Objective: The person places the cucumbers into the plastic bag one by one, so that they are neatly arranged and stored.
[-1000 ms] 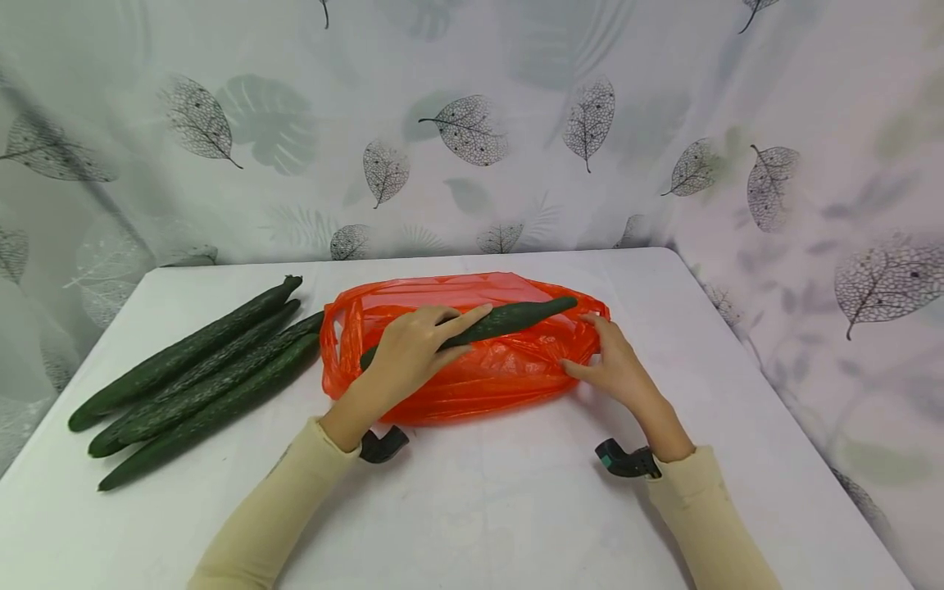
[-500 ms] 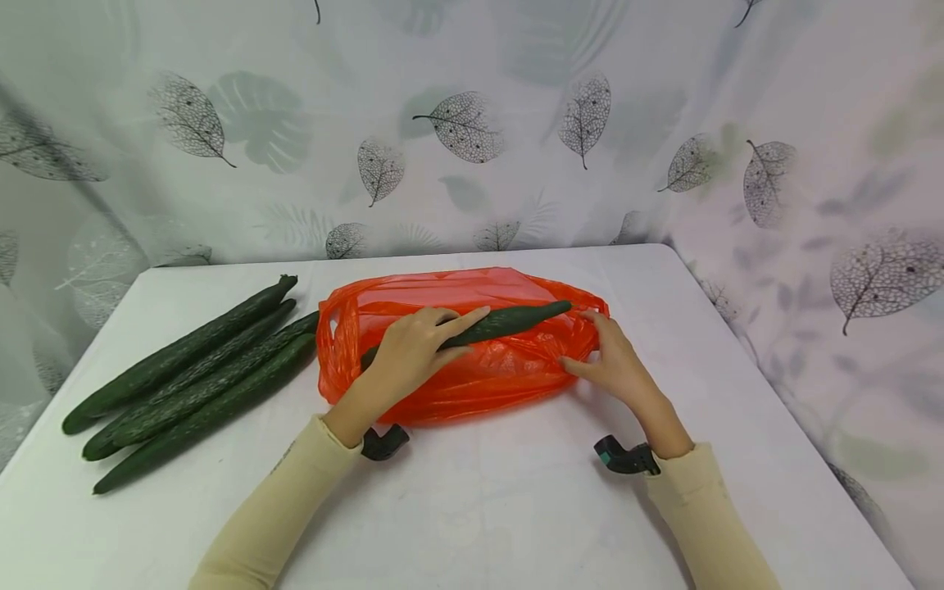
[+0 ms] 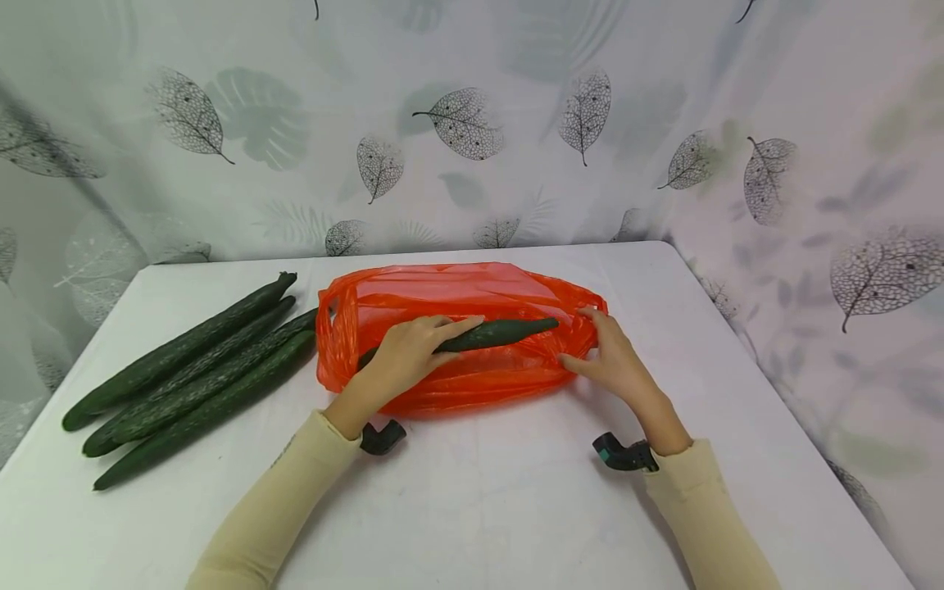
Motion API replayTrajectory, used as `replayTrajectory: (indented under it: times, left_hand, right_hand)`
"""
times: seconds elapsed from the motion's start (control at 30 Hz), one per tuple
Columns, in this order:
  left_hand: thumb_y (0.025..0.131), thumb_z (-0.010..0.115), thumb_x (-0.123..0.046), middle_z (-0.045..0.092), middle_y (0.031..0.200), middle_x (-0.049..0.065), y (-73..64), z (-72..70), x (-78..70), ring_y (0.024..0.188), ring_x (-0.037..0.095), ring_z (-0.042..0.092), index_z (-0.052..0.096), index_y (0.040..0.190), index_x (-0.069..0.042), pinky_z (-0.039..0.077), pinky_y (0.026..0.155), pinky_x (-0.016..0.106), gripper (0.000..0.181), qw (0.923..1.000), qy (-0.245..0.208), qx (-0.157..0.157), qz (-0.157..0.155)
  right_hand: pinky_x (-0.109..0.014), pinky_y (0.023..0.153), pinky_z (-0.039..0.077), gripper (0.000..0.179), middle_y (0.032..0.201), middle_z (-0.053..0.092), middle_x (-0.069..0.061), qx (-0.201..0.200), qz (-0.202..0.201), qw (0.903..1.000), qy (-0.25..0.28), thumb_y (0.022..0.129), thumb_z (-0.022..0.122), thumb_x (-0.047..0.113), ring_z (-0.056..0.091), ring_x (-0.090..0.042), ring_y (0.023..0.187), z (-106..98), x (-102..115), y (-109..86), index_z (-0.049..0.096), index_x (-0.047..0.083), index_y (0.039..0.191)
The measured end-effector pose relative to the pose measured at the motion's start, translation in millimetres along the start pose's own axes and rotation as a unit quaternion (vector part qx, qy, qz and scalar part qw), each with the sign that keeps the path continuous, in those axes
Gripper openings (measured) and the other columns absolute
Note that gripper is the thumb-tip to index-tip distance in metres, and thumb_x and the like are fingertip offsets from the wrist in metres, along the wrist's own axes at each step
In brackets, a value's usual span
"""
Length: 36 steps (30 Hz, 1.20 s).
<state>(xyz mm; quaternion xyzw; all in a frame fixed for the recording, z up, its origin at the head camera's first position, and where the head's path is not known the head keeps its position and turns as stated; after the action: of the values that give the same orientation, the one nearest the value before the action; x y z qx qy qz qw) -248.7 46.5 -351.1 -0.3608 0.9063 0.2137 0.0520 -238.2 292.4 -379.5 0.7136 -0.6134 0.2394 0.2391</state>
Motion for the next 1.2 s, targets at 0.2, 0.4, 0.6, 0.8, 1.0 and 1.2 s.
replayTrajectory:
  times: [0.2, 0.4, 0.6, 0.8, 1.0, 1.2]
  left_hand:
    - [0.085, 0.076, -0.026, 0.072, 0.105, 0.006, 0.7, 12.7, 9.8, 0.090, 0.020, 0.069, 0.050, 0.125, -0.013, 0.057, 0.080, 0.036, 0.049, 0.9982, -0.024, 0.048, -0.026]
    - [0.087, 0.076, -0.025, 0.070, 0.112, 0.007, 0.6, 21.3, 17.2, 0.095, 0.020, 0.068, 0.053, 0.123, -0.012, 0.055, 0.086, 0.037, 0.045, 0.9959, -0.028, 0.079, -0.035]
    - [0.087, 0.075, -0.026, 0.069, 0.116, 0.007, -0.8, 31.2, 25.9, 0.101, 0.020, 0.066, 0.056, 0.124, -0.010, 0.053, 0.090, 0.037, 0.044, 0.9909, -0.038, 0.113, -0.063]
    - [0.087, 0.075, -0.027, 0.066, 0.119, 0.006, -2.8, 37.4, 34.3, 0.105, 0.020, 0.062, 0.057, 0.127, -0.010, 0.050, 0.097, 0.038, 0.047, 0.9821, -0.078, 0.136, -0.104]
    - [0.085, 0.075, -0.034, 0.066, 0.117, 0.003, -3.7, 33.7, 40.4, 0.104, 0.019, 0.061, 0.061, 0.125, -0.011, 0.050, 0.096, 0.038, 0.048, 0.9821, -0.082, 0.124, -0.116]
    - [0.086, 0.074, -0.039, 0.068, 0.113, 0.003, -3.7, 31.2, 44.1, 0.102, 0.018, 0.062, 0.064, 0.121, -0.012, 0.052, 0.092, 0.039, 0.046, 0.9841, -0.073, 0.114, -0.115]
  right_hand:
    - [-0.062, 0.090, 0.048, 0.073, 0.138, 0.037, -0.034, 0.001, 0.000, 1.0000, -0.002, 0.086, 0.072, 0.012, 0.041, -0.047, 0.119, 0.8, 0.2, 0.7, 0.031, -0.009, 0.142]
    - [-0.062, 0.089, 0.048, 0.075, 0.138, 0.036, -0.034, 0.003, -0.002, 1.0000, -0.005, 0.085, 0.073, 0.012, 0.042, -0.047, 0.118, 2.0, -1.0, 2.9, 0.030, -0.010, 0.143]
    - [-0.060, 0.088, 0.049, 0.076, 0.137, 0.036, -0.034, 0.005, 0.002, 1.0000, -0.004, 0.085, 0.074, 0.013, 0.043, -0.047, 0.115, 2.7, 0.1, 2.8, 0.030, -0.010, 0.143]
    - [-0.060, 0.085, 0.050, 0.076, 0.136, 0.037, -0.035, 0.000, -0.005, 1.0000, -0.004, 0.084, 0.074, 0.013, 0.045, -0.047, 0.111, 2.7, 0.7, 1.5, 0.031, -0.011, 0.141]
    - [-0.057, 0.083, 0.052, 0.074, 0.135, 0.039, -0.033, -0.005, -0.010, 0.9999, -0.004, 0.082, 0.074, 0.012, 0.047, -0.044, 0.109, 3.9, 1.7, 1.4, 0.033, -0.011, 0.140]
    - [-0.058, 0.085, 0.051, 0.075, 0.136, 0.037, -0.035, 0.010, -0.007, 0.9999, -0.005, 0.085, 0.074, 0.012, 0.046, -0.047, 0.109, 6.6, -1.3, 2.2, 0.030, -0.012, 0.142]
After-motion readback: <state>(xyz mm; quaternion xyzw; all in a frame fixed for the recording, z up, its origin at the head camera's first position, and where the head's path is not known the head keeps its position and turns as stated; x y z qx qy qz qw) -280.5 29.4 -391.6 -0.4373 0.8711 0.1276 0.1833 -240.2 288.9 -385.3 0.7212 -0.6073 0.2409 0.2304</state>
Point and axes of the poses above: each hand's wrist, its own y-axis towards the middle knuckle, its own z-axis out of the palm, x = y × z, the point moved 8 cm from there along y, towards the middle knuckle
